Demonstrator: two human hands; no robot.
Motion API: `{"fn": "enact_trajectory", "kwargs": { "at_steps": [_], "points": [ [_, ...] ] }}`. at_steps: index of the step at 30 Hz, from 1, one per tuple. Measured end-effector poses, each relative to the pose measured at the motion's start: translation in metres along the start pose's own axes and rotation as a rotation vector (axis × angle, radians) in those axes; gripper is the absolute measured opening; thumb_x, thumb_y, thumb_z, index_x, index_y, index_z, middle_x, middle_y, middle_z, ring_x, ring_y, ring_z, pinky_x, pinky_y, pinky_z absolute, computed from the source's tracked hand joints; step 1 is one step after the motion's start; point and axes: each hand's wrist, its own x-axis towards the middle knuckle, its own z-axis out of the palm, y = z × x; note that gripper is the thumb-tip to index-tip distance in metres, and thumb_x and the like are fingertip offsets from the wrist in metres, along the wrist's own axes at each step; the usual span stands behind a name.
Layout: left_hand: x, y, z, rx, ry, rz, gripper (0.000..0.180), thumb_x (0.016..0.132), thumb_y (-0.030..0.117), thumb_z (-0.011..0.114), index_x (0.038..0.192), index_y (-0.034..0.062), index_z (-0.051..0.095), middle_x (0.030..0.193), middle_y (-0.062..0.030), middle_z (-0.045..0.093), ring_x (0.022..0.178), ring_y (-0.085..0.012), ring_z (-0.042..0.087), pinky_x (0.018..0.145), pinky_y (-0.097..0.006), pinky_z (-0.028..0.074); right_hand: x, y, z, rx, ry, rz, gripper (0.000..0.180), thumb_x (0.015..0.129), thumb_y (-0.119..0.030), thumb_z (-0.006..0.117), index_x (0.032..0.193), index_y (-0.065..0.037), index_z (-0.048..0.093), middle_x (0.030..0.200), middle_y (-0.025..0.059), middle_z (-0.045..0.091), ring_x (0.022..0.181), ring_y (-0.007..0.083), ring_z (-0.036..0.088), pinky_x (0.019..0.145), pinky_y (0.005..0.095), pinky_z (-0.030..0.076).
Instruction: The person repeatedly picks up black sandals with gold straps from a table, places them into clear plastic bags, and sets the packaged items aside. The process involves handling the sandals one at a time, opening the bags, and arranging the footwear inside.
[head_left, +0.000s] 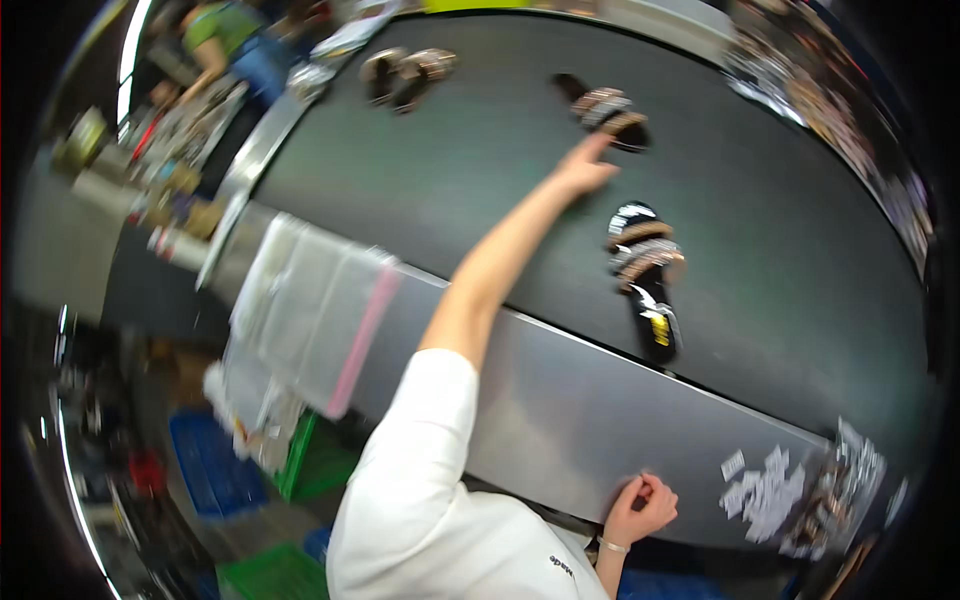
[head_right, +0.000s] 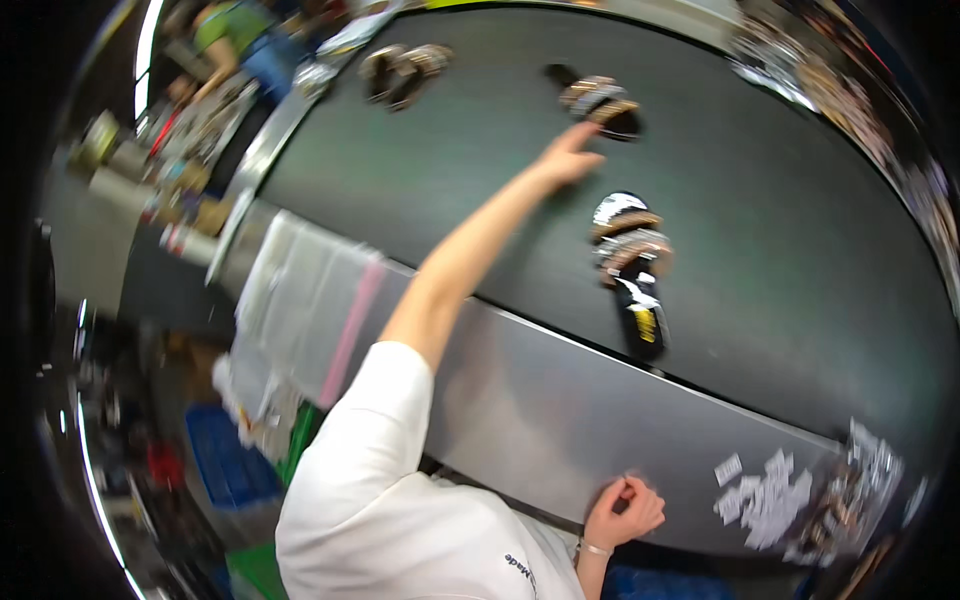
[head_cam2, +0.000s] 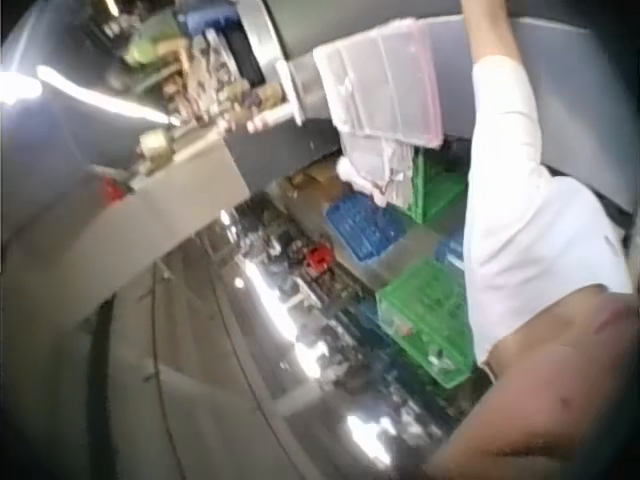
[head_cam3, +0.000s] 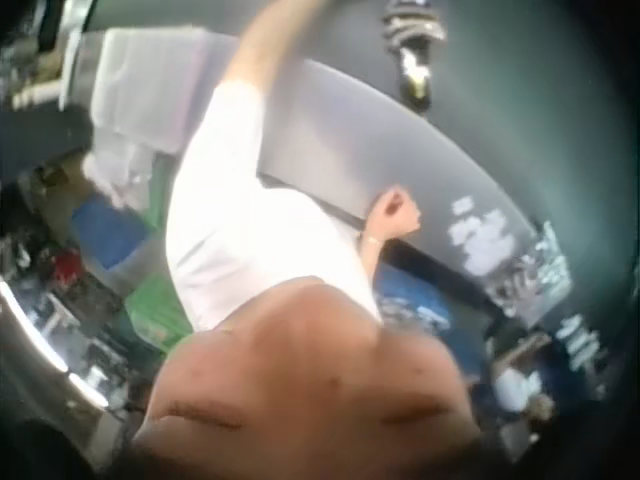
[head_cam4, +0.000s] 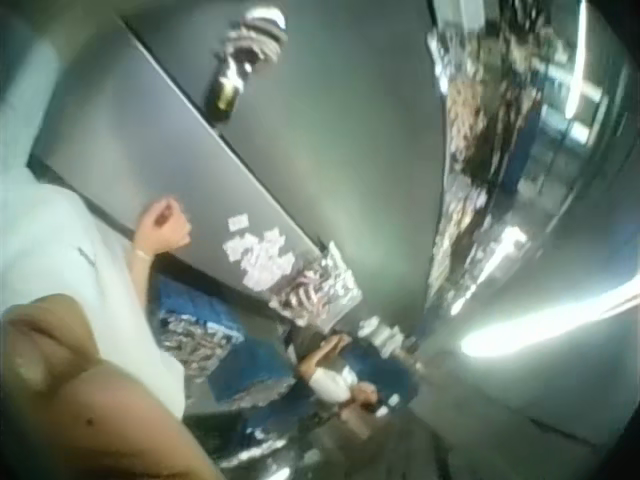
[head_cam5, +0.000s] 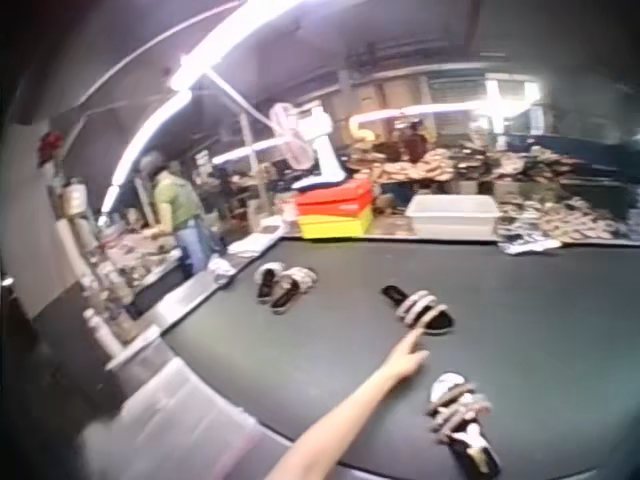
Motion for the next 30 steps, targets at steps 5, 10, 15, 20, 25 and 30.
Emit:
{"fn": "enact_trajectory", "kwargs": {
  "at_steps": [5, 10, 15, 20, 25, 30],
  "points": [
    [-0.147, 0.089, -0.06, -0.196, -0.131, 0.279, 0.041, 0.079, 0.018, 0.061, 0.117, 0.0071, 0.052, 0.122, -0.014, 0.053, 0.119, -0.0283, 0.046, 0.101, -0.038, 0.035, 0.024, 0.015, 0.005, 0.289, -0.15, 0.157, 0.028, 0.08, -0.017, 0.067, 0.102, -0.004, 0.059, 0.084, 0.0055, 0.056, 0.075, 0.0194, 0.049, 0.076, 0.0338, 0.038],
    [-0.323, 0.118, -0.177, -0.151, 0.213, 0.192, 0.027, 0.077, 0.011, 0.06, 0.104, 0.0061, 0.059, 0.111, -0.0112, 0.059, 0.11, -0.028, 0.052, 0.094, -0.038, 0.041, 0.126, 0.011, 0.042, 0.182, -0.184, -0.276, 0.052, 0.082, -0.028, 0.068, 0.123, -0.002, 0.049, 0.112, 0.0151, 0.055, 0.096, 0.0277, 0.051, 0.089, 0.038, 0.04],
    [-0.462, 0.076, -0.286, 0.322, 0.705, -0.133, 0.018, 0.073, 0.005, 0.06, 0.09, 0.0034, 0.061, 0.094, -0.014, 0.063, 0.096, -0.0323, 0.058, 0.089, -0.038, 0.044, 0.204, 0.0, 0.11, 0.016, -0.433, -0.441, 0.064, 0.076, -0.036, 0.072, 0.125, -0.005, 0.047, 0.118, 0.021, 0.05, 0.111, 0.0366, 0.046, 0.095, 0.044, 0.036],
    [-0.575, -0.017, -0.379, 0.682, 0.886, -0.399, 0.015, 0.071, 0.004, 0.058, 0.085, 0.0063, 0.063, 0.093, -0.0145, 0.063, 0.096, -0.0324, 0.058, 0.085, -0.04, 0.046, 0.252, 0.017, 0.154, 0.21, -0.446, -0.413, 0.067, 0.067, -0.026, 0.078, 0.123, -0.004, 0.048, 0.119, 0.0208, 0.048, 0.109, 0.034, 0.047, 0.095, 0.0419, 0.038],
    [-0.629, -0.047, -0.395, 0.621, 0.733, -0.556, 0.024, 0.07, 0.023, 0.069, 0.088, 0.0093, 0.064, 0.096, -0.0112, 0.062, 0.099, -0.0305, 0.056, 0.089, -0.038, 0.043, 0.23, -0.024, 0.107, 0.697, -0.67, -0.135, 0.046, 0.079, -0.011, 0.068, 0.121, -0.004, 0.05, 0.08, -0.0044, 0.042, 0.063, 0.0033, 0.035, 0.052, 0.0171, 0.028],
    [-0.63, 0.002, -0.363, 0.868, 0.431, -0.546, 0.038, 0.065, 0.034, 0.075, 0.094, 0.0135, 0.064, 0.1, -0.003, 0.058, 0.103, -0.0244, 0.05, 0.094, -0.038, 0.038, 0.142, -0.03, 0.048, 0.557, -0.567, -0.279, 0.05, 0.075, -0.007, 0.069, 0.121, -0.008, 0.052, 0.1, 0.0021, 0.04, 0.078, 0.0106, 0.041, 0.07, 0.0239, 0.039]
  ]
}}
